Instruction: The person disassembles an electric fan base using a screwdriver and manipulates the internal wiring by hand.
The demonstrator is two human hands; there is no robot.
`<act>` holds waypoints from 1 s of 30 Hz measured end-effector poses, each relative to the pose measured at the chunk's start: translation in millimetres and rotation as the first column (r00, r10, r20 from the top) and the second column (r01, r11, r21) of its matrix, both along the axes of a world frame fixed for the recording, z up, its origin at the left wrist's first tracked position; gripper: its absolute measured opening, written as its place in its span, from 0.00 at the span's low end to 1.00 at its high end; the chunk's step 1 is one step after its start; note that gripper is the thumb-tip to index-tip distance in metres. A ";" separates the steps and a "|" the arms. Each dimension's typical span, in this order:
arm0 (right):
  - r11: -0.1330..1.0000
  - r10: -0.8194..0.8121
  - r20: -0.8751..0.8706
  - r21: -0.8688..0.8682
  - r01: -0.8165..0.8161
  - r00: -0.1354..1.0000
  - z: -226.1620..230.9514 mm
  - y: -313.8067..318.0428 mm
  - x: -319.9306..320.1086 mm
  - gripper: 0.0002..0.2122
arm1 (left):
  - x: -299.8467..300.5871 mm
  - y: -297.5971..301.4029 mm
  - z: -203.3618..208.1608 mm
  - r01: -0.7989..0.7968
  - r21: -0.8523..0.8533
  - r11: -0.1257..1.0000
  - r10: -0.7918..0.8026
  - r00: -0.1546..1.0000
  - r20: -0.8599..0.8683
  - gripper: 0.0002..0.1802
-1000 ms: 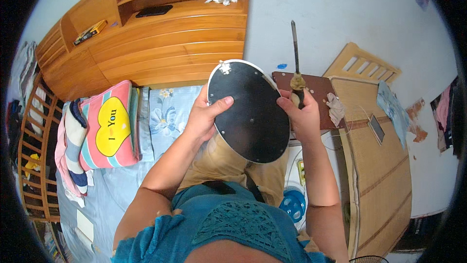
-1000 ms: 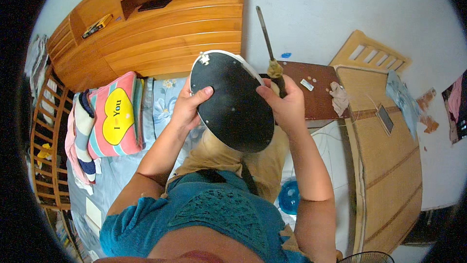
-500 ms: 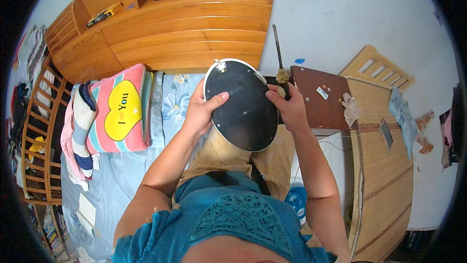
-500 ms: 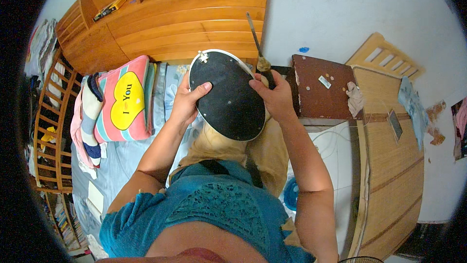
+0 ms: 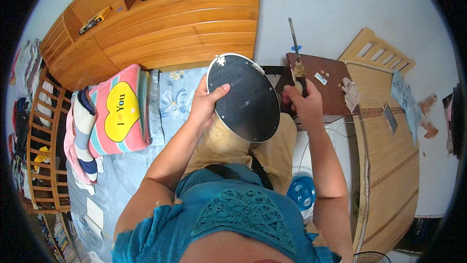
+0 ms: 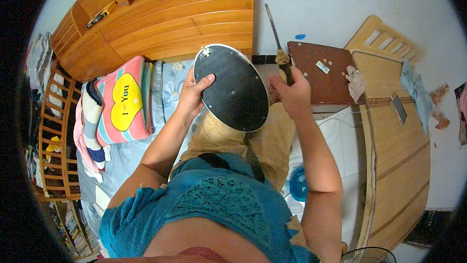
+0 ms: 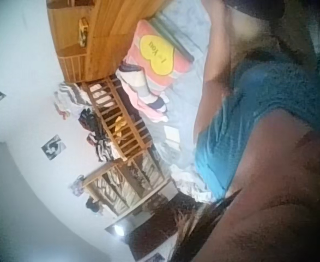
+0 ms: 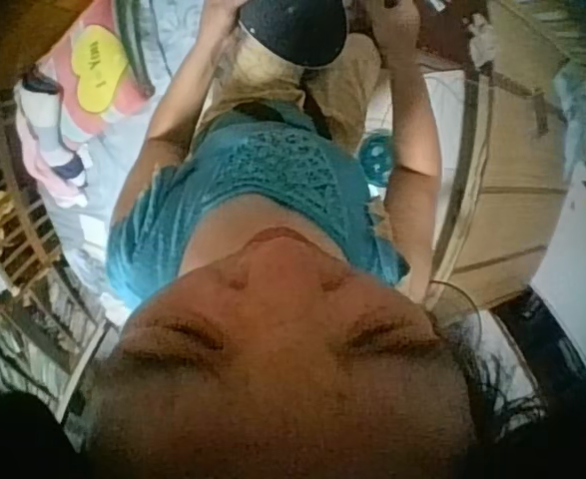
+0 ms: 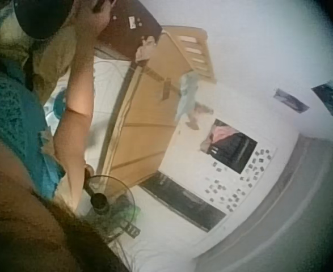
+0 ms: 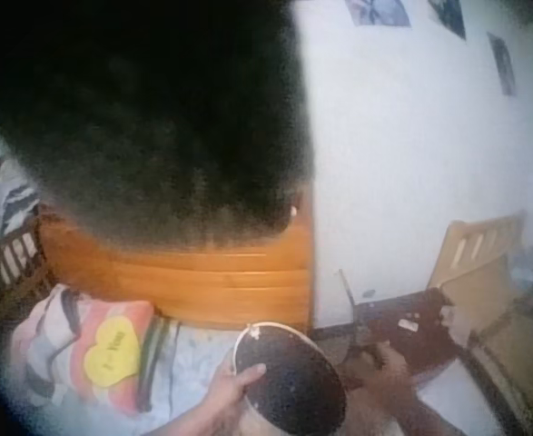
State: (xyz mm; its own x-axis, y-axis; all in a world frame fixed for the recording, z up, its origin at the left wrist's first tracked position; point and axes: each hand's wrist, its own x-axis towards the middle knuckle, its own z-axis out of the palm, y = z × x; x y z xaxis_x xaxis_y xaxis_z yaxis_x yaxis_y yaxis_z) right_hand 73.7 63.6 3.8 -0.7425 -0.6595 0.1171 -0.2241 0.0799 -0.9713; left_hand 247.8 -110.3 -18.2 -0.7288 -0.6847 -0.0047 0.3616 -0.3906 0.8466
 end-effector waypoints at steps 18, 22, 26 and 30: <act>0.951 0.130 -0.664 0.294 0.097 0.736 48.8 103.9 23.4 0.12 | 7.1 7.2 -4.1 -0.048 -0.021 0.999 0.049 0.996 0.072 0.27; 0.951 0.177 -0.681 0.305 0.056 0.710 46.5 103.6 29.3 0.12 | 6.1 6.9 -3.2 -0.026 -0.051 0.998 0.029 0.998 0.064 0.27; 0.956 0.172 -0.731 0.285 0.066 0.660 45.4 104.3 32.3 0.11 | 6.4 8.8 -3.3 -0.027 -0.045 0.999 0.030 0.997 0.068 0.27; 0.959 0.156 -0.735 0.273 0.076 0.660 43.1 107.7 30.6 0.11 | 5.3 10.7 -3.4 -0.039 -0.035 0.999 0.041 0.997 0.059 0.26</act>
